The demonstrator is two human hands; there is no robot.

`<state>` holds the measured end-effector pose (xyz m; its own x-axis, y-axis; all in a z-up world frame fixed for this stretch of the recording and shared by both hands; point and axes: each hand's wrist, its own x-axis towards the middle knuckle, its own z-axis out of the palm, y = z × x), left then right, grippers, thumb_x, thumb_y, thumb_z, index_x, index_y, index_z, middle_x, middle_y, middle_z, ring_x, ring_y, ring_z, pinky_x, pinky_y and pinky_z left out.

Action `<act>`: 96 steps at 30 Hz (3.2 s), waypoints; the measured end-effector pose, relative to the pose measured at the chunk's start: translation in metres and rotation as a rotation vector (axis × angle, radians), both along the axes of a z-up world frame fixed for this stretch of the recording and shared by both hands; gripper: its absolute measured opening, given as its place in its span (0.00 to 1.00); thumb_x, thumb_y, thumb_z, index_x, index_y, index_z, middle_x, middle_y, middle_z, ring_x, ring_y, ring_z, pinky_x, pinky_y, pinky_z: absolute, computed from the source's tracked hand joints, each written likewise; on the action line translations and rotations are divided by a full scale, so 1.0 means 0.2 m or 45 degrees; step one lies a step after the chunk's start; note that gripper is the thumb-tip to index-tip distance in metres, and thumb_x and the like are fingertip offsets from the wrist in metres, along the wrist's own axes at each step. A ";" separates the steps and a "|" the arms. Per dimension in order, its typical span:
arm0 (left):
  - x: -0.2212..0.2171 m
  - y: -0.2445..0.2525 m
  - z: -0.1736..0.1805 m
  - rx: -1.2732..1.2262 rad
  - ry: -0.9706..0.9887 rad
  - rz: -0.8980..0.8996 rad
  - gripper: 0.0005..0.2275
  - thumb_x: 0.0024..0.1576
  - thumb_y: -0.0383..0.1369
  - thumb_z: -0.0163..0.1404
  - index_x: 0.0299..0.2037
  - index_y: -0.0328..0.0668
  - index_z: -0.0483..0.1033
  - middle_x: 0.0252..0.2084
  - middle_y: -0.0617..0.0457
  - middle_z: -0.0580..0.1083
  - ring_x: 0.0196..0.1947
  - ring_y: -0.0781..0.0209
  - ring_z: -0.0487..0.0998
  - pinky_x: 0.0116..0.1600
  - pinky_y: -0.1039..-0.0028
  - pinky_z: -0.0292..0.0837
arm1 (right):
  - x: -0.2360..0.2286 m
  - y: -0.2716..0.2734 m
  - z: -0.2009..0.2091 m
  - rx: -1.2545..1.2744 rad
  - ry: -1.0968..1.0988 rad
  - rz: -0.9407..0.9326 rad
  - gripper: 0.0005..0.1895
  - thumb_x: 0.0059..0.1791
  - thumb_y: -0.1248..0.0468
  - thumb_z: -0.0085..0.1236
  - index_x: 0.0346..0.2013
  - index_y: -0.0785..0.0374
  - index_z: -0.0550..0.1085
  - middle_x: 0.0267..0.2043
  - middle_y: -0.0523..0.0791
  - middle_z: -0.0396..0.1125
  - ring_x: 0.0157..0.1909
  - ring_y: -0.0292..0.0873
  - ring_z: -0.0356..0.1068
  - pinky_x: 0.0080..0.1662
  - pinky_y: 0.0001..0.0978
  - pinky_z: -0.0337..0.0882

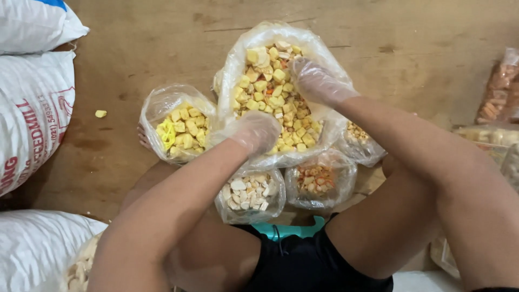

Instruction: The person sits on the floor and sorts small snack pieces from a large plastic bag into smaller bags using gloved hands. The task involves repeatedly scooping and separating snack items by type or color into multiple containers.

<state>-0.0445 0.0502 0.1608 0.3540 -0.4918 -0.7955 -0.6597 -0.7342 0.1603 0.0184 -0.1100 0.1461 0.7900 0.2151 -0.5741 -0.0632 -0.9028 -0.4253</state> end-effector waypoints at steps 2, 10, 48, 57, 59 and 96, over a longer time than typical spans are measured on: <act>-0.05 0.08 -0.37 -0.213 -0.143 -0.043 0.06 0.56 0.26 0.49 0.28 0.44 0.78 0.24 0.57 0.70 0.24 0.64 0.71 0.27 0.72 0.71 | 0.04 0.01 -0.11 -0.024 -0.004 0.000 0.11 0.59 0.64 0.34 0.45 0.66 0.67 0.37 0.49 0.64 0.33 0.43 0.64 0.39 0.30 0.74; -0.03 0.17 -0.37 -0.435 -0.326 0.030 0.09 0.49 0.24 0.48 0.25 0.48 0.82 0.22 0.57 0.78 0.28 0.58 0.82 0.22 0.65 0.73 | 0.18 -0.01 -0.56 -0.148 -0.046 0.030 0.23 0.48 0.56 0.56 0.53 0.65 0.69 0.46 0.56 0.65 0.46 0.56 0.68 0.47 0.46 0.73; 0.01 0.00 -0.07 -1.276 0.752 1.788 0.12 0.50 0.32 0.62 0.42 0.34 0.80 0.35 0.37 0.78 0.23 0.58 0.80 0.26 0.74 0.83 | -0.48 -0.14 0.34 1.101 0.410 -0.928 0.33 0.42 0.68 0.67 0.57 0.79 0.65 0.44 0.56 0.73 0.41 0.50 0.76 0.46 0.41 0.80; -0.04 -0.04 0.06 -0.989 0.326 1.429 0.17 0.53 0.48 0.58 0.50 0.58 0.81 0.40 0.51 0.81 0.29 0.65 0.82 0.36 0.79 0.84 | -0.48 -0.12 0.33 1.335 0.329 -1.140 0.19 0.45 0.67 0.65 0.47 0.73 0.72 0.39 0.49 0.72 0.40 0.49 0.77 0.45 0.48 0.82; -0.06 -0.04 0.13 -0.906 0.142 1.288 0.17 0.48 0.43 0.56 0.50 0.63 0.81 0.43 0.55 0.80 0.38 0.63 0.81 0.46 0.74 0.80 | -0.47 -0.14 0.28 1.315 0.298 -1.108 0.17 0.46 0.68 0.63 0.47 0.72 0.73 0.40 0.50 0.72 0.40 0.48 0.77 0.46 0.45 0.82; -0.07 -0.05 0.25 -1.451 0.882 2.377 0.13 0.43 0.12 0.49 0.12 0.38 0.67 0.62 0.35 0.75 0.60 0.44 0.77 0.49 0.68 0.86 | -0.42 -0.03 0.63 0.509 -0.001 -0.268 0.10 0.51 0.60 0.53 0.45 0.51 0.77 0.45 0.40 0.76 0.34 0.32 0.72 0.36 0.21 0.74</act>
